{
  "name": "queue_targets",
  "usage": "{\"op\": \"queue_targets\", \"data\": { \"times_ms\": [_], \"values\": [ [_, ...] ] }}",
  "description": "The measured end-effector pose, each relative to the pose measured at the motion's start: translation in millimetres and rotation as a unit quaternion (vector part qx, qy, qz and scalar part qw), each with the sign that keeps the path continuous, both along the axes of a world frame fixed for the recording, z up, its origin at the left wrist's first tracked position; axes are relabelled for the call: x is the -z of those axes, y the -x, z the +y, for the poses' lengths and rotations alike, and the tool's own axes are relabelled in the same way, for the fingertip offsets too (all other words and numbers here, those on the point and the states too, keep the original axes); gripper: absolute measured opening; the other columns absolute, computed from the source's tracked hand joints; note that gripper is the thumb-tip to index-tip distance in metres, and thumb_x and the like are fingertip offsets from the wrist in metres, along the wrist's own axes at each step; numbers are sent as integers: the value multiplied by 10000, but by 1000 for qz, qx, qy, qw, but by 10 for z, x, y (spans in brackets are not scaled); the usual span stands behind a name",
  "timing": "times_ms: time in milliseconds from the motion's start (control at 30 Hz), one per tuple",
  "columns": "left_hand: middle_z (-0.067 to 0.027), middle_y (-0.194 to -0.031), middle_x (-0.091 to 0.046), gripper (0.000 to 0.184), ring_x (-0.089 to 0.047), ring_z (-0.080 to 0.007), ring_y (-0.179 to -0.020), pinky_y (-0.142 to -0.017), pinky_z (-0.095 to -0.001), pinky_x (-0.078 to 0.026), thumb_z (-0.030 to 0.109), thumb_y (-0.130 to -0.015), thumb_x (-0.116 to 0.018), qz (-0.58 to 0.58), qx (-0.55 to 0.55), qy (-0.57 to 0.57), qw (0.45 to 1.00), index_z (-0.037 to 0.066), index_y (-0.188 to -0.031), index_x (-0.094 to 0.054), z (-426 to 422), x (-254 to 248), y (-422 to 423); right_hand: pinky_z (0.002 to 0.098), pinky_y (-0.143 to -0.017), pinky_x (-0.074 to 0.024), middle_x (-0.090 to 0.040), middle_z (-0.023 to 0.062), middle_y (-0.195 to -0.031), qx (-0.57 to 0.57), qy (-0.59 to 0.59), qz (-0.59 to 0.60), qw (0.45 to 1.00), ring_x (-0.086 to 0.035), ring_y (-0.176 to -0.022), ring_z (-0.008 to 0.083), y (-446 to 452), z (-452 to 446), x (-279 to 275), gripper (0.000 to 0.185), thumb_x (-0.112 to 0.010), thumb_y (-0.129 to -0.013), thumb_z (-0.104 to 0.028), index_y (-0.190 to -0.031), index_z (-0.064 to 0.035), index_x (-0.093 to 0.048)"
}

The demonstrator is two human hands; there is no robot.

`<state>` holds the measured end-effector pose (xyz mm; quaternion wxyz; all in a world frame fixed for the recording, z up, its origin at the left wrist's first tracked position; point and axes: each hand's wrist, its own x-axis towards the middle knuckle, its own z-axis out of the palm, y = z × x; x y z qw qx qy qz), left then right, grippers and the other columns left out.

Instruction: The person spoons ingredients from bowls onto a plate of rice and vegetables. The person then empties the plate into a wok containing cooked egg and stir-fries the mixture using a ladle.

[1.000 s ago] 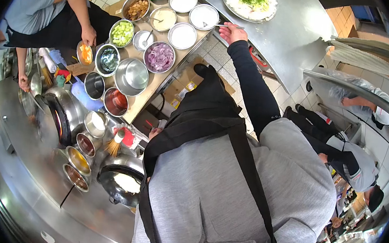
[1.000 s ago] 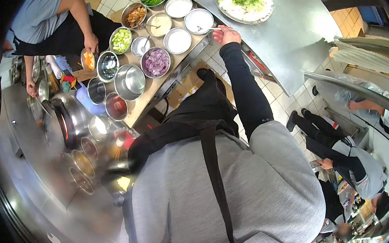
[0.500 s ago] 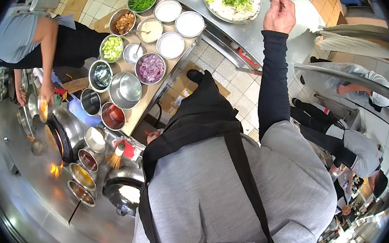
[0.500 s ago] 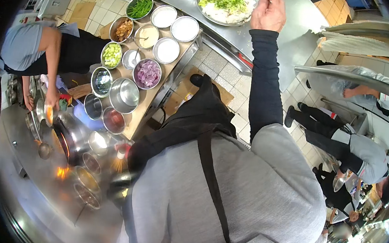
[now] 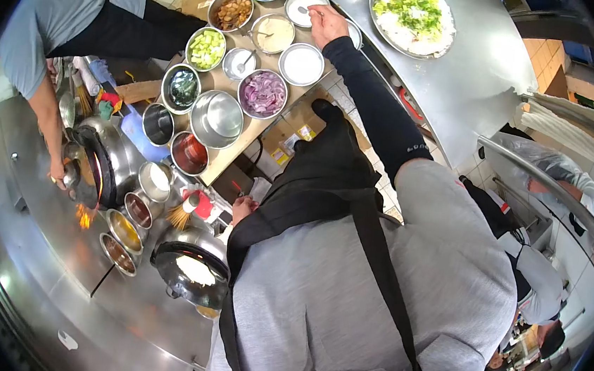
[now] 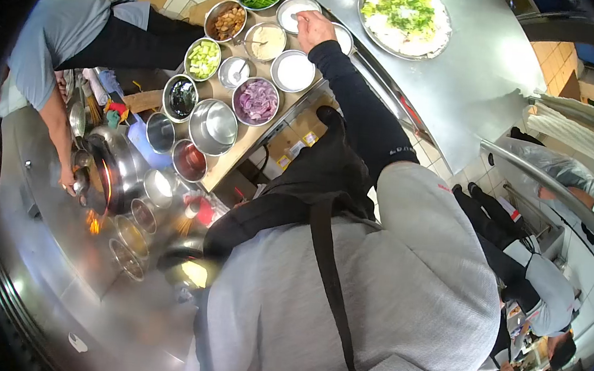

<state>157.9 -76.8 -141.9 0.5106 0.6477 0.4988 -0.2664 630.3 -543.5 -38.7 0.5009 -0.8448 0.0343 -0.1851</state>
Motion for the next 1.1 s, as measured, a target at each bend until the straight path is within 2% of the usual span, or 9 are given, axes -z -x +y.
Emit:
{"op": "queue_targets", "data": {
  "times_ms": [200,300,567,767,833,900,967,1067,1100],
  "values": [
    [-125,-870,-738,296,-679,-188,-721,-685,-335,-553,165,-945,-638,11,-16,-35,999,-34,-1161,-677,75,298,483,385,-886,-572,-760,163,-1082,11,-65,79,995,-746,-957,308,-29,56,233,256,-580,-995,-191,-1087,-21,-748],
    [-127,-875,-740,297,-682,-190,-728,-689,-336,-553,167,-943,-640,16,-10,-35,999,-35,-1157,-679,14,209,440,346,-801,-598,-770,142,-1050,64,-298,109,946,-777,-902,242,-65,76,381,246,-575,-1020,-154,-1053,31,-734],
    [-132,-888,-746,301,-690,-193,-748,-700,-337,-551,173,-937,-643,8,23,-35,999,-38,-1148,-683,-22,234,261,423,-897,-643,-685,275,-1126,121,-603,135,777,-741,-1037,404,83,-267,-70,295,-477,-1038,-83,-1200,141,-579],
    [-139,-902,-752,306,-699,-200,-765,-710,-335,-549,169,-934,-653,-9,109,-41,993,-49,-1147,-682,-80,91,-117,432,-956,-618,-653,325,-1219,65,-657,57,749,-704,-1127,396,463,-844,-917,340,-453,-1076,-158,-1225,135,-541],
    [-143,-910,-756,309,-704,-206,-771,-714,-333,-548,162,-933,-660,-17,156,-45,987,-58,-1149,-679,-228,-155,-392,427,-955,-619,-672,318,-1179,53,-627,28,776,-717,-1099,389,647,-1190,-1404,353,-440,-1081,-159,-1230,142,-549],
    [-135,-861,-735,253,-673,-188,-684,-636,-325,-543,152,-969,-649,-11,46,23,999,-47,-1125,-662,-223,59,-463,398,-939,-612,-714,264,-1102,94,-555,-30,826,-733,-1038,366,850,-1537,-1740,345,-470,-1080,-174,-1191,117,-618],
    [-130,-829,-720,230,-653,-173,-644,-592,-315,-536,150,-988,-642,-7,23,58,998,-37,-1120,-651,-197,196,-494,370,-898,-596,-752,154,-1035,229,-193,-59,952,-741,-983,314,1006,-1894,-1754,289,-537,-1068,-182,-1132,53,-693],
    [-127,-816,-705,233,-636,-159,-613,-559,-300,-535,157,-1000,-648,-12,39,63,997,-27,-1142,-633,-265,219,-555,336,-910,-568,-766,70,-1100,315,128,-12,940,-717,-1011,206,1309,-2043,-1806,254,-585,-1074,-212,-1110,-9,-733],
    [-128,-822,-707,240,-638,-160,-615,-561,-303,-539,158,-999,-650,-9,42,59,997,-27,-1150,-630,-308,140,-582,330,-915,-562,-765,64,-1105,280,82,-14,956,-711,-1008,193,1348,-1952,-1783,257,-577,-1080,-213,-1117,-12,-733]
  ]
}}
